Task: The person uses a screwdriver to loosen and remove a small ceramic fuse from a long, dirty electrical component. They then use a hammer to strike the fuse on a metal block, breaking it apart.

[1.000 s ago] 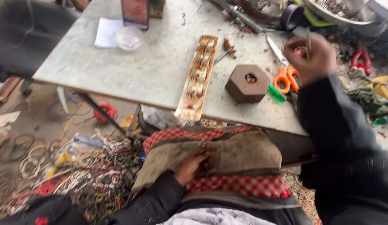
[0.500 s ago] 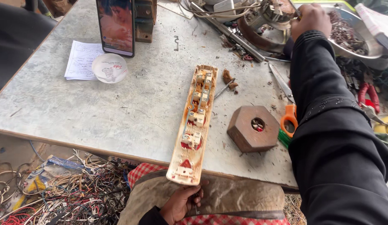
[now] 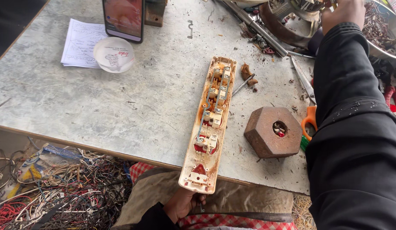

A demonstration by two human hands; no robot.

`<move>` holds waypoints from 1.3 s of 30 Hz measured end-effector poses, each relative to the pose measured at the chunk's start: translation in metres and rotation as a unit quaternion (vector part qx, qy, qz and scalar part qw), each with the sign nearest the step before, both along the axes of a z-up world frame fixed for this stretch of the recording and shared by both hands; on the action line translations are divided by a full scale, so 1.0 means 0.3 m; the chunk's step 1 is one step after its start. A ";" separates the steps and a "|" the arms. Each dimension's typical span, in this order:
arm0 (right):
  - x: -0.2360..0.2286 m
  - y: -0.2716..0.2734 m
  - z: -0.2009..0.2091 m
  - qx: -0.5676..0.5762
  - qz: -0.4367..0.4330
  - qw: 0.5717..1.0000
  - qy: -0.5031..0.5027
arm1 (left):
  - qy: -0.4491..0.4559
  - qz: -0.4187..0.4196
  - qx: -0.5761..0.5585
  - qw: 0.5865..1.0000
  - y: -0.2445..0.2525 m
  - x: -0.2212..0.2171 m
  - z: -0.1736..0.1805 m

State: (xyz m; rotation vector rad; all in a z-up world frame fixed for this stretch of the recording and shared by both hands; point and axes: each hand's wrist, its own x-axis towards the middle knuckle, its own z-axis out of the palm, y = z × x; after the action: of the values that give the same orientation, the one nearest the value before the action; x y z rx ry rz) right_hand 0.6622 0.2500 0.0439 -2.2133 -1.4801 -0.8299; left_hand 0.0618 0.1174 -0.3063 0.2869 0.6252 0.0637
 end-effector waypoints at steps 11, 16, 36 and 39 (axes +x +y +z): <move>-0.127 -0.101 0.173 -0.010 0.091 0.995 -0.043 | -0.047 -0.019 0.043 0.998 0.023 -0.015 0.140; -0.386 -0.253 0.319 0.042 0.228 0.946 0.225 | -0.074 -0.042 0.158 0.984 0.000 -0.010 0.154; -1.470 -1.291 -0.125 -0.144 0.374 0.669 0.627 | -0.164 -0.213 0.525 0.807 -0.357 -0.091 0.825; -1.474 -1.313 -0.118 -0.116 0.380 0.703 0.590 | -0.163 -0.206 0.505 0.822 -0.386 -0.096 0.837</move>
State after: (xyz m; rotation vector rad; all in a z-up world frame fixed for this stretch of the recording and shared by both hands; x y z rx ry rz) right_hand 0.2201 -0.1440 0.0083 -1.3435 -1.4677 0.9441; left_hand 0.0331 0.0017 -0.0552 1.4136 0.1165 0.0200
